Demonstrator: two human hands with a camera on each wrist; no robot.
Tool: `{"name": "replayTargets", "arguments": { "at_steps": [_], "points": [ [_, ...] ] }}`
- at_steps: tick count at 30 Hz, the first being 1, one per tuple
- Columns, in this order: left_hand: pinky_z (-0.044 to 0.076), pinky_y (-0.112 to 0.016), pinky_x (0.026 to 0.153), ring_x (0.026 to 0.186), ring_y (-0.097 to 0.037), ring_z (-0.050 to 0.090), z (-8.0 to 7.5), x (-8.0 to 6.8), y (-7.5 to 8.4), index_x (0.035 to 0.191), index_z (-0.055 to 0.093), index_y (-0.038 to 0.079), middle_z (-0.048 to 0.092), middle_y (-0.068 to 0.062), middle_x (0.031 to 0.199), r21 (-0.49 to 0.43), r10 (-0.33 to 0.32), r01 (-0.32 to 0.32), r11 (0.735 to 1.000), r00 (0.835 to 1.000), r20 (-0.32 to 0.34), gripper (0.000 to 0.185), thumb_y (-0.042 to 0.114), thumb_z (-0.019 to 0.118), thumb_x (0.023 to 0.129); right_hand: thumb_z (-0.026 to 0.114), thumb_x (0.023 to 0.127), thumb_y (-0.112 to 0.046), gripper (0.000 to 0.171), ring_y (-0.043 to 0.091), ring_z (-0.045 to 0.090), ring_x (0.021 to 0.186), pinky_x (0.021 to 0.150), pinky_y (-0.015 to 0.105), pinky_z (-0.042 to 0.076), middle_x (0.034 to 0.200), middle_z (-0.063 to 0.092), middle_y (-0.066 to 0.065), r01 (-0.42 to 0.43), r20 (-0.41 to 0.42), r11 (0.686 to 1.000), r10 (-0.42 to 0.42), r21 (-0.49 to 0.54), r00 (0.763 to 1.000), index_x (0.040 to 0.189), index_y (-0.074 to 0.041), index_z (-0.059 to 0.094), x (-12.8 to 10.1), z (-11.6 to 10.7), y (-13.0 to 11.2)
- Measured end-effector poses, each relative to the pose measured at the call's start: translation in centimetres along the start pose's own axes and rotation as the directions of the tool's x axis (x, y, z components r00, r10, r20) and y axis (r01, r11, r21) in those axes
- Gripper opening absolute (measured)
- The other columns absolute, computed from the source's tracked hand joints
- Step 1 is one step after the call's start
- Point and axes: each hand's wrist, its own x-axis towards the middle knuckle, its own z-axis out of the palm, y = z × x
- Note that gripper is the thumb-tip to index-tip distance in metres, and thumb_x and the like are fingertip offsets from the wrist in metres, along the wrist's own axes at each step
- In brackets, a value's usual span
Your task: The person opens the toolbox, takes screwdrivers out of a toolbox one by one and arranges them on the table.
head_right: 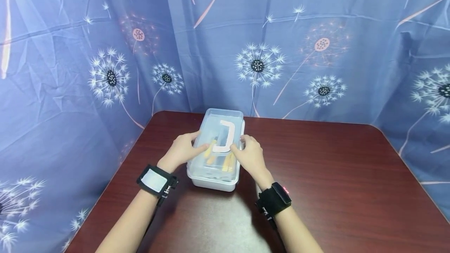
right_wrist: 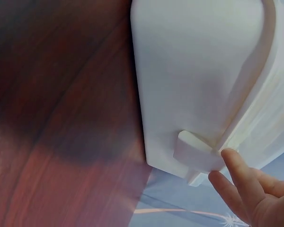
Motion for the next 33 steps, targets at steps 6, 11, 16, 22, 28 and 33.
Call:
{"name": "replayTargets", "arguments": {
  "at_steps": [6,11,16,22,28,33],
  "points": [
    [0.046,-0.044,0.104,0.127,-0.029,0.055,0.7,0.3,0.7,0.14,0.048,0.003,0.056,-0.017,0.138,0.005,0.046,-0.046,0.999,0.999,-0.008,0.071,0.045,0.066,0.085,0.057,0.087,-0.034,0.05,0.032,0.061,0.109,0.091,0.049,0.05,0.123,0.062,0.019,-0.019,-0.012,1.0,0.019,-0.011,1.0,0.126,-0.001,0.057,-0.2,-0.8,0.7],
    [0.047,-0.044,0.103,0.126,-0.029,0.056,1.2,0.4,1.3,0.139,0.048,0.003,0.056,-0.018,0.138,-0.002,0.068,-0.068,0.998,0.998,-0.008,0.071,0.045,0.066,0.085,0.058,0.087,-0.033,0.05,0.034,0.06,0.111,0.093,0.05,0.049,0.124,0.062,0.02,-0.049,-0.02,0.999,0.049,-0.004,0.999,0.126,-0.001,0.056,-0.4,-1.4,1.2],
    [0.047,-0.044,0.103,0.127,-0.03,0.056,1.6,0.4,1.9,0.14,0.048,0.003,0.055,-0.017,0.138,-0.011,0.071,-0.071,0.997,0.997,0.002,0.072,0.045,0.066,0.085,0.057,0.087,-0.034,0.05,0.034,0.06,0.111,0.093,0.05,0.049,0.124,0.062,0.02,-0.051,-0.029,0.999,0.05,-0.016,0.998,0.125,-0.001,0.057,-0.6,-2.0,1.7],
    [0.048,-0.043,0.102,0.126,-0.03,0.056,2.2,0.4,2.4,0.14,0.048,0.004,0.056,-0.018,0.137,-0.007,0.079,-0.079,0.997,0.997,0.012,0.072,0.047,0.065,0.085,0.057,0.088,-0.035,0.049,0.032,0.061,0.111,0.092,0.049,0.05,0.124,0.062,0.019,-0.066,-0.022,0.998,0.066,-0.004,0.998,0.125,-0.003,0.056,-0.8,-2.5,2.1],
    [0.047,-0.043,0.102,0.126,-0.03,0.056,2.7,0.4,2.9,0.141,0.047,0.004,0.056,-0.019,0.137,-0.011,0.091,-0.091,0.996,0.996,0.014,0.072,0.046,0.066,0.085,0.056,0.088,-0.034,0.048,0.032,0.061,0.112,0.092,0.048,0.05,0.124,0.063,0.018,-0.082,-0.016,0.997,0.082,0.011,0.996,0.126,-0.004,0.056,-0.8,-3.1,2.7],
    [0.047,-0.045,0.102,0.126,-0.031,0.056,3.0,0.4,3.3,0.142,0.046,0.004,0.056,-0.02,0.137,-0.018,0.092,-0.092,0.996,0.996,0.017,0.073,0.045,0.066,0.085,0.055,0.088,-0.033,0.047,0.032,0.061,0.113,0.092,0.048,0.05,0.123,0.063,0.019,-0.087,-0.016,0.996,0.087,0.016,0.996,0.126,-0.005,0.057,-0.8,-3.5,3.1]
  ]
}}
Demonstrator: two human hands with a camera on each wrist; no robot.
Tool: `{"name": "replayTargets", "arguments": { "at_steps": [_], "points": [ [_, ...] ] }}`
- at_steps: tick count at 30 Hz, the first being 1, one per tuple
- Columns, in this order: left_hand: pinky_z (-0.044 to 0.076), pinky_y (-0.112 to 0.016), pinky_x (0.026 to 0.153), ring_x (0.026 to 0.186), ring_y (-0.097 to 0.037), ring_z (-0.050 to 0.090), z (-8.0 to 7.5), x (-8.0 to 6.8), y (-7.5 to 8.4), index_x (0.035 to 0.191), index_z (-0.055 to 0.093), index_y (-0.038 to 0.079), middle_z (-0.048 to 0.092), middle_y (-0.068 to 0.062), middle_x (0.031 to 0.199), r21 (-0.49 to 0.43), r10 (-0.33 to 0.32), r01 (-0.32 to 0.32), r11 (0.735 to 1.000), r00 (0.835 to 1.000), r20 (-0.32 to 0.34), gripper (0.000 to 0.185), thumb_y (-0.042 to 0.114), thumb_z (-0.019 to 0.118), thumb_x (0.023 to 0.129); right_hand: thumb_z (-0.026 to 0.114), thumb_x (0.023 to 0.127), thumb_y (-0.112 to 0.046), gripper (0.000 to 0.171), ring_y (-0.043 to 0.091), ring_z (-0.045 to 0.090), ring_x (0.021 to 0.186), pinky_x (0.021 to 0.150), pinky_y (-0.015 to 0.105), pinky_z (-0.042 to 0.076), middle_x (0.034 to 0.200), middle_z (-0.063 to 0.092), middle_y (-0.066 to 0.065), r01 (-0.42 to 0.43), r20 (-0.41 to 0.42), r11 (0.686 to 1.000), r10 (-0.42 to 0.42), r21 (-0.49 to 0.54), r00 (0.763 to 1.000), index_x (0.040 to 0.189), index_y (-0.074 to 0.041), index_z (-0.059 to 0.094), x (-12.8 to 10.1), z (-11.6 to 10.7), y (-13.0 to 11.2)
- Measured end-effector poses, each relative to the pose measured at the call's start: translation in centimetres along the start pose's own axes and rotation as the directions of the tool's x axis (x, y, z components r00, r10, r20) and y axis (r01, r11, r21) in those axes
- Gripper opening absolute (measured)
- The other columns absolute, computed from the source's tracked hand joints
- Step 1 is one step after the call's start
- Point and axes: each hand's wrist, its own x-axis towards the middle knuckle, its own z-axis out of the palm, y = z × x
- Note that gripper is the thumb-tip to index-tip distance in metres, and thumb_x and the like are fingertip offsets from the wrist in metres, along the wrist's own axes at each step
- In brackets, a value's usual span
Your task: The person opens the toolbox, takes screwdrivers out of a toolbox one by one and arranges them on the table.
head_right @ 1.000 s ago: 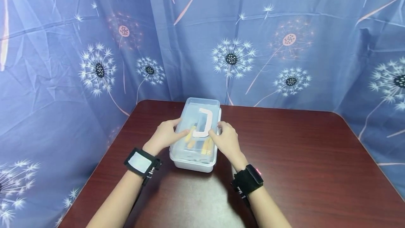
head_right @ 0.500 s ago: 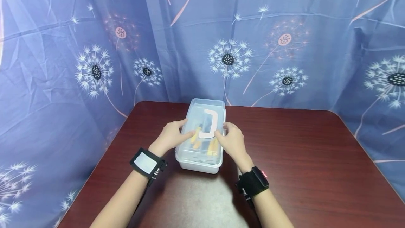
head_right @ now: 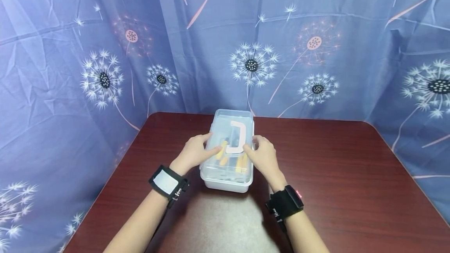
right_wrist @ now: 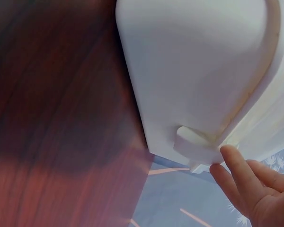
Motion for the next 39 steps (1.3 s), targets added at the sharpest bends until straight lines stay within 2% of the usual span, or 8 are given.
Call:
{"name": "replayTargets", "arguments": {
  "at_steps": [18,20,24,27,33,39],
  "points": [
    [0.046,-0.045,0.103,0.125,-0.032,0.055,0.4,-0.5,0.6,0.144,0.043,0.007,0.055,-0.021,0.137,-0.029,-0.016,0.017,0.999,1.0,0.007,0.076,0.048,0.066,0.085,0.056,0.088,-0.031,0.044,0.031,0.063,0.109,0.09,0.046,0.051,0.118,0.066,0.018,0.02,0.004,0.999,-0.02,0.03,1.0,0.124,-0.004,0.058,0.4,-0.6,0.8],
    [0.046,-0.045,0.103,0.125,-0.031,0.055,0.1,-0.3,0.5,0.144,0.043,0.007,0.055,-0.02,0.137,-0.015,-0.01,0.01,1.0,1.0,0.029,0.076,0.048,0.065,0.085,0.056,0.089,-0.031,0.046,0.032,0.062,0.11,0.09,0.046,0.051,0.119,0.065,0.018,0.013,0.011,0.999,-0.014,0.036,1.0,0.126,-0.005,0.057,0.4,-0.6,0.8],
    [0.044,-0.044,0.106,0.129,-0.029,0.053,-0.9,0.0,0.7,0.145,0.041,0.007,0.054,-0.018,0.139,0.031,-0.006,0.002,1.0,0.993,0.117,0.073,0.048,0.06,0.088,0.055,0.089,-0.031,0.048,0.032,0.061,0.113,0.091,0.046,0.051,0.123,0.063,0.018,0.003,0.028,0.999,-0.004,0.04,1.0,0.13,-0.005,0.054,0.3,-0.4,0.8],
    [0.042,-0.045,0.108,0.132,-0.03,0.05,-2.0,0.1,1.7,0.144,0.042,0.006,0.052,-0.018,0.141,0.07,-0.012,0.001,0.998,0.989,0.148,0.069,0.047,0.056,0.091,0.054,0.09,-0.031,0.049,0.033,0.06,0.115,0.092,0.047,0.05,0.125,0.062,0.018,0.007,0.03,0.999,-0.009,0.04,1.0,0.131,-0.005,0.054,0.3,-0.4,0.9],
    [0.043,-0.044,0.107,0.13,-0.027,0.053,-3.1,0.4,5.1,0.144,0.043,0.006,0.055,-0.015,0.14,0.055,0.025,-0.035,0.998,0.985,0.17,0.062,0.044,0.05,0.095,0.053,0.09,-0.031,0.049,0.033,0.059,0.115,0.093,0.048,0.049,0.127,0.06,0.019,0.019,0.022,1.0,-0.019,0.025,1.0,0.131,-0.004,0.053,0.2,-0.4,0.9],
    [0.046,-0.039,0.104,0.122,-0.022,0.059,-2.6,1.5,8.2,0.146,0.038,0.004,0.059,-0.014,0.134,0.008,0.062,-0.067,0.998,0.956,0.286,0.061,0.041,0.045,0.098,0.051,0.091,-0.032,0.05,0.035,0.06,0.116,0.093,0.05,0.05,0.128,0.06,0.02,0.032,0.024,0.999,-0.032,0.009,0.999,0.132,-0.004,0.053,0.1,-0.6,0.8]
  ]
}}
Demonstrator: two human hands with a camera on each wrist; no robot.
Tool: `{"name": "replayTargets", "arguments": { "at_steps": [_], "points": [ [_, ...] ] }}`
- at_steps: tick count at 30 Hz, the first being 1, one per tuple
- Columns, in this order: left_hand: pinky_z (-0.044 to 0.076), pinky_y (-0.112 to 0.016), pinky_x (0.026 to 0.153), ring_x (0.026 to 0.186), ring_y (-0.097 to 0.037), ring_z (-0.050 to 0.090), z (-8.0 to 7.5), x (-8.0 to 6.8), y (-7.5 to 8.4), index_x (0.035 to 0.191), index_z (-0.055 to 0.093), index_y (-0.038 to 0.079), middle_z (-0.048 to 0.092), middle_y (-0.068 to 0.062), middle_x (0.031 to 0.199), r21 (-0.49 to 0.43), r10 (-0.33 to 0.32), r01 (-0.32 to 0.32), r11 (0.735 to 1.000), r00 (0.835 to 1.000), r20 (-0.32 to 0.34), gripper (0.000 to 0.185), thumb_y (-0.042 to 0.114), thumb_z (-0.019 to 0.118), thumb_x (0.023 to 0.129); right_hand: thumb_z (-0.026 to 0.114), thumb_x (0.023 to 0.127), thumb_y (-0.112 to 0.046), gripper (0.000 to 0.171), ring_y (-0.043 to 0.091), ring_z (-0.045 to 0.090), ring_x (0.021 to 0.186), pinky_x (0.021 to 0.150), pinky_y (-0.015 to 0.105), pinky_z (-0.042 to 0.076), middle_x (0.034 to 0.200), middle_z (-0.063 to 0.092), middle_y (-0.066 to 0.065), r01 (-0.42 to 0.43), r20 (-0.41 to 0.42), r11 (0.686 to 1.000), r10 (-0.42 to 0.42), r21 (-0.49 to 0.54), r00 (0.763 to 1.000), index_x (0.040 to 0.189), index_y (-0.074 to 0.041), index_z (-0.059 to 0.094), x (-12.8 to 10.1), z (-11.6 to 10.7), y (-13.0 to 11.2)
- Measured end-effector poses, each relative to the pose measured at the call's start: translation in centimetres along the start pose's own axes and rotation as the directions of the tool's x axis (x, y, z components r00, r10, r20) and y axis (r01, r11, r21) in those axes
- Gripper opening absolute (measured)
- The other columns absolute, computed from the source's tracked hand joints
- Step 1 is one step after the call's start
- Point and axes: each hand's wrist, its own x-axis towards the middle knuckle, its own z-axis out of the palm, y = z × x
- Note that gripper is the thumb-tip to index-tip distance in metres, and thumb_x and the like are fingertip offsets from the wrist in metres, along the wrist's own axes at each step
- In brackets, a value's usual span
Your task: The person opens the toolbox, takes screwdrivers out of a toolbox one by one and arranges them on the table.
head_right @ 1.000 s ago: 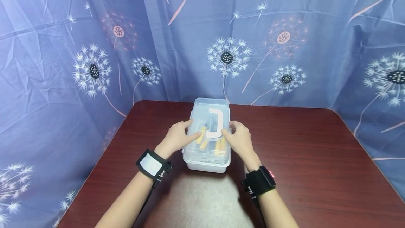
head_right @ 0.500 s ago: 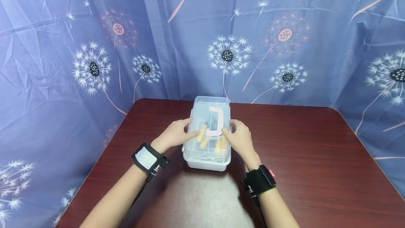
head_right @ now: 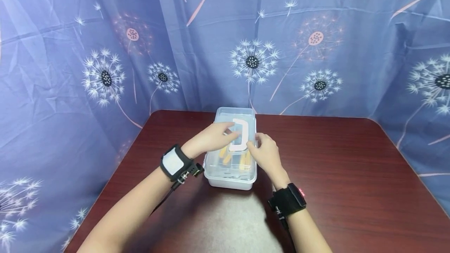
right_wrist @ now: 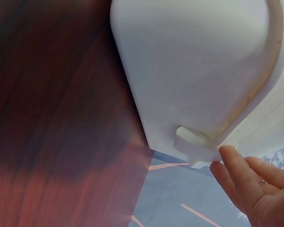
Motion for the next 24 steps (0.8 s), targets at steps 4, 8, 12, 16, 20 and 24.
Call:
{"name": "replayTargets", "arguments": {
  "at_steps": [4,8,12,16,20,24],
  "points": [
    [0.048,-0.034,0.1,0.115,-0.02,0.061,0.5,1.5,1.2,0.141,0.043,0.0,0.059,-0.016,0.133,-0.01,0.005,-0.004,1.0,0.997,0.072,0.06,0.043,0.041,0.099,0.048,0.092,-0.031,0.05,0.037,0.058,0.119,0.095,0.052,0.048,0.13,0.058,0.021,0.004,-0.007,1.0,-0.004,-0.013,1.0,0.133,-0.002,0.052,-0.1,-0.1,0.1],
    [0.049,-0.03,0.086,0.092,-0.017,0.06,0.9,2.7,1.6,0.134,0.048,-0.002,0.063,-0.013,0.112,-0.043,-0.025,0.03,0.999,0.994,0.104,0.06,0.046,0.041,0.098,0.044,0.095,-0.028,0.046,0.037,0.058,0.119,0.096,0.052,0.047,0.13,0.059,0.021,0.03,-0.032,0.999,-0.03,-0.015,0.999,0.132,-0.002,0.053,0.0,0.0,0.1],
    [0.046,-0.029,0.092,0.102,-0.016,0.057,1.3,3.3,1.9,0.138,0.045,-0.002,0.06,-0.011,0.122,-0.073,-0.049,0.058,0.996,0.991,0.124,0.065,0.048,0.042,0.096,0.041,0.096,-0.025,0.045,0.038,0.058,0.12,0.098,0.053,0.046,0.131,0.059,0.021,0.047,-0.057,0.999,-0.047,-0.014,0.997,0.132,-0.002,0.054,0.1,0.0,0.2],
    [0.047,-0.029,0.088,0.103,-0.019,0.056,1.6,3.4,2.0,0.135,0.047,-0.003,0.058,-0.012,0.119,-0.119,-0.063,0.079,0.99,0.989,0.131,0.062,0.046,0.042,0.096,0.041,0.096,-0.024,0.046,0.039,0.055,0.123,0.101,0.054,0.044,0.133,0.057,0.023,0.045,-0.054,0.999,-0.046,-0.016,0.997,0.133,0.0,0.053,0.1,0.1,0.1],
    [0.041,-0.024,0.067,0.072,-0.014,0.05,1.6,3.5,2.1,0.126,0.049,-0.003,0.051,-0.006,0.087,-0.163,-0.074,0.095,0.982,0.989,0.126,0.053,0.041,0.042,0.097,0.041,0.096,-0.024,0.044,0.038,0.055,0.123,0.102,0.053,0.044,0.133,0.057,0.022,0.042,-0.056,0.999,-0.043,-0.016,0.998,0.131,0.0,0.054,0.1,0.1,0.0],
    [0.032,-0.022,0.054,0.054,-0.01,0.036,1.6,3.8,2.0,0.113,0.051,-0.002,0.039,0.0,0.071,-0.2,-0.09,0.114,0.973,0.988,0.129,0.04,0.034,0.042,0.099,0.04,0.096,-0.024,0.043,0.036,0.057,0.122,0.1,0.052,0.045,0.132,0.058,0.02,0.038,-0.063,0.999,-0.038,-0.006,0.997,0.13,-0.002,0.056,0.1,0.3,-0.1]
  ]
}}
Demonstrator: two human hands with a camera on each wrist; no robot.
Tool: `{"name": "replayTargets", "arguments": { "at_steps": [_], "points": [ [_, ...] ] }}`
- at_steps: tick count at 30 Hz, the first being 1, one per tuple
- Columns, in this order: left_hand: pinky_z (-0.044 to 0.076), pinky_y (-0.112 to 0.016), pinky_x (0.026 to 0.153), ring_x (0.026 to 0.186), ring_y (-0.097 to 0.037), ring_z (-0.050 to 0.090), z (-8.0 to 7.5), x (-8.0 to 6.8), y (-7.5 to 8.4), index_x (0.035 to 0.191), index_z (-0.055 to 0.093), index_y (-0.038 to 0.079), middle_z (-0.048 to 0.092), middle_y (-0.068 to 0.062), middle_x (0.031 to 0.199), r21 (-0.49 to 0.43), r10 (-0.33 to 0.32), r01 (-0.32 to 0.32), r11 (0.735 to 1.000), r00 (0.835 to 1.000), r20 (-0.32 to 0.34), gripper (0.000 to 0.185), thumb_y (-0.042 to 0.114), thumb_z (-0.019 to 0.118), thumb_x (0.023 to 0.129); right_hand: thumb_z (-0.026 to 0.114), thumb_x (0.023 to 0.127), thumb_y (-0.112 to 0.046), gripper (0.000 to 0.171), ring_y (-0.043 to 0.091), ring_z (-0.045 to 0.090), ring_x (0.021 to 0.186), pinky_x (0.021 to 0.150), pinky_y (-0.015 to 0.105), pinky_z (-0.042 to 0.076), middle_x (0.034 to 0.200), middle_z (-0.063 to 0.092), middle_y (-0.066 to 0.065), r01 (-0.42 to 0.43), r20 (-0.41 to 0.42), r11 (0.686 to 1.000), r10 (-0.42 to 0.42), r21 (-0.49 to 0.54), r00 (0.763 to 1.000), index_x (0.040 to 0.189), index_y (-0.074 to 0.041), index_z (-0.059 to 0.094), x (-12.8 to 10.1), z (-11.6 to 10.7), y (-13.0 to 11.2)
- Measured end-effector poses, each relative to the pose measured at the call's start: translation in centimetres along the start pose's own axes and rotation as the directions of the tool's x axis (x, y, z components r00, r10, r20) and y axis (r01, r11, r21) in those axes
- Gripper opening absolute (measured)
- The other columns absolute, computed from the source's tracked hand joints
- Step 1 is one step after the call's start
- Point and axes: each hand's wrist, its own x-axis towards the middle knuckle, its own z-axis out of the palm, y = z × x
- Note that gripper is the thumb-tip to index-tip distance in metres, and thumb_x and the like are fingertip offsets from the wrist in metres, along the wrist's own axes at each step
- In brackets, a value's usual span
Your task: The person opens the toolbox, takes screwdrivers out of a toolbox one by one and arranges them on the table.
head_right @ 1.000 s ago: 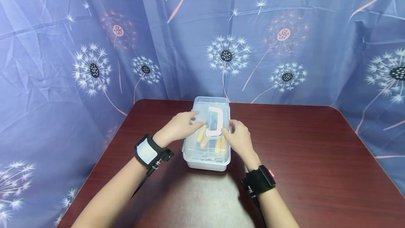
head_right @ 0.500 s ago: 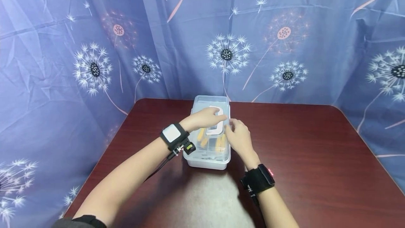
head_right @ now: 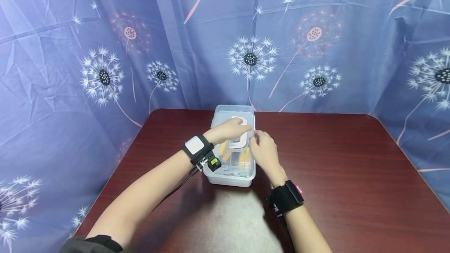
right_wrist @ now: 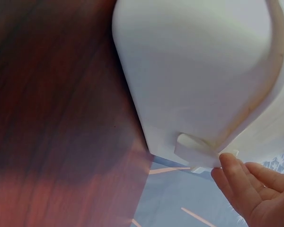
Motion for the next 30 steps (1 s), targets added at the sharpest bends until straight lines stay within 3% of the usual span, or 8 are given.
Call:
{"name": "replayTargets", "arguments": {
  "at_steps": [3,7,10,12,15,20,26,30],
  "points": [
    [0.041,-0.021,0.062,0.061,-0.012,0.04,-0.1,0.3,-0.1,0.115,0.049,-0.003,0.04,-0.002,0.077,-0.078,-0.03,0.03,0.996,1.0,0.006,0.036,0.029,0.041,0.1,0.037,0.096,-0.024,0.043,0.035,0.057,0.121,0.099,0.052,0.046,0.132,0.058,0.018,0.0,-0.002,1.0,0.0,0.0,1.0,0.129,-0.004,0.057,0.0,0.0,-0.1],
    [0.052,-0.029,0.091,0.09,-0.018,0.054,-0.2,0.7,-0.3,0.138,0.038,-0.004,0.051,-0.011,0.116,-0.225,-0.094,0.098,0.969,0.995,0.027,0.047,0.025,0.041,0.101,0.035,0.096,-0.023,0.044,0.034,0.056,0.121,0.099,0.052,0.045,0.133,0.057,0.018,0.002,-0.002,1.0,-0.002,-0.007,1.0,0.129,-0.004,0.057,0.0,0.0,-0.2],
    [0.052,-0.032,0.094,0.099,-0.02,0.054,-0.4,1.0,-0.5,0.142,0.034,-0.004,0.047,-0.011,0.128,-0.29,-0.119,0.125,0.949,0.992,0.04,0.05,0.022,0.042,0.1,0.035,0.097,-0.023,0.043,0.034,0.056,0.121,0.099,0.052,0.045,0.133,0.057,0.018,-0.001,-0.001,1.0,0.001,-0.006,1.0,0.129,-0.004,0.057,0.0,-0.1,-0.2],
    [0.052,-0.028,0.086,0.087,-0.017,0.052,-0.6,1.3,-0.6,0.136,0.039,-0.004,0.049,-0.009,0.109,-0.316,-0.114,0.123,0.941,0.992,0.047,0.044,0.021,0.043,0.1,0.035,0.097,-0.023,0.043,0.034,0.056,0.12,0.099,0.052,0.045,0.133,0.057,0.017,-0.005,-0.003,1.0,0.005,-0.004,1.0,0.129,-0.004,0.057,0.0,-0.2,-0.2],
    [0.046,-0.024,0.073,0.07,-0.012,0.043,-0.8,1.5,-0.9,0.122,0.043,-0.003,0.039,-0.002,0.088,-0.34,-0.105,0.115,0.933,0.993,0.049,0.033,0.019,0.047,0.098,0.034,0.097,-0.024,0.043,0.034,0.056,0.12,0.099,0.052,0.044,0.133,0.057,0.017,-0.012,0.001,1.0,0.012,0.0,1.0,0.129,-0.005,0.057,0.0,-0.2,-0.2],
    [0.04,-0.019,0.06,0.053,-0.006,0.037,-1.0,1.9,-1.7,0.093,0.044,0.005,0.037,0.002,0.075,-0.34,-0.105,0.11,0.934,0.994,0.034,0.017,0.019,0.053,0.095,0.036,0.098,-0.025,0.043,0.034,0.057,0.121,0.099,0.052,0.045,0.133,0.058,0.016,-0.011,0.005,1.0,0.011,0.002,1.0,0.13,-0.006,0.057,0.0,-0.1,-0.2],
    [0.038,-0.016,0.052,0.05,-0.005,0.037,-1.0,2.3,-2.6,0.066,0.035,0.014,0.033,0.004,0.063,-0.311,-0.09,0.09,0.946,0.996,0.014,0.034,0.015,0.054,0.094,0.039,0.099,-0.027,0.042,0.034,0.059,0.117,0.096,0.051,0.047,0.13,0.059,0.017,-0.02,0.0,1.0,0.02,0.012,1.0,0.131,-0.005,0.055,-0.1,0.1,-0.1],
    [0.052,-0.019,0.066,0.067,-0.009,0.055,-1.5,2.1,-2.7,0.064,0.035,0.014,0.04,0.003,0.07,-0.292,-0.089,0.089,0.952,0.996,0.015,0.034,0.017,0.05,0.095,0.038,0.099,-0.027,0.042,0.033,0.058,0.119,0.098,0.051,0.046,0.132,0.058,0.017,-0.021,-0.008,1.0,0.021,0.02,1.0,0.131,-0.005,0.056,-0.1,0.1,0.1]
  ]
}}
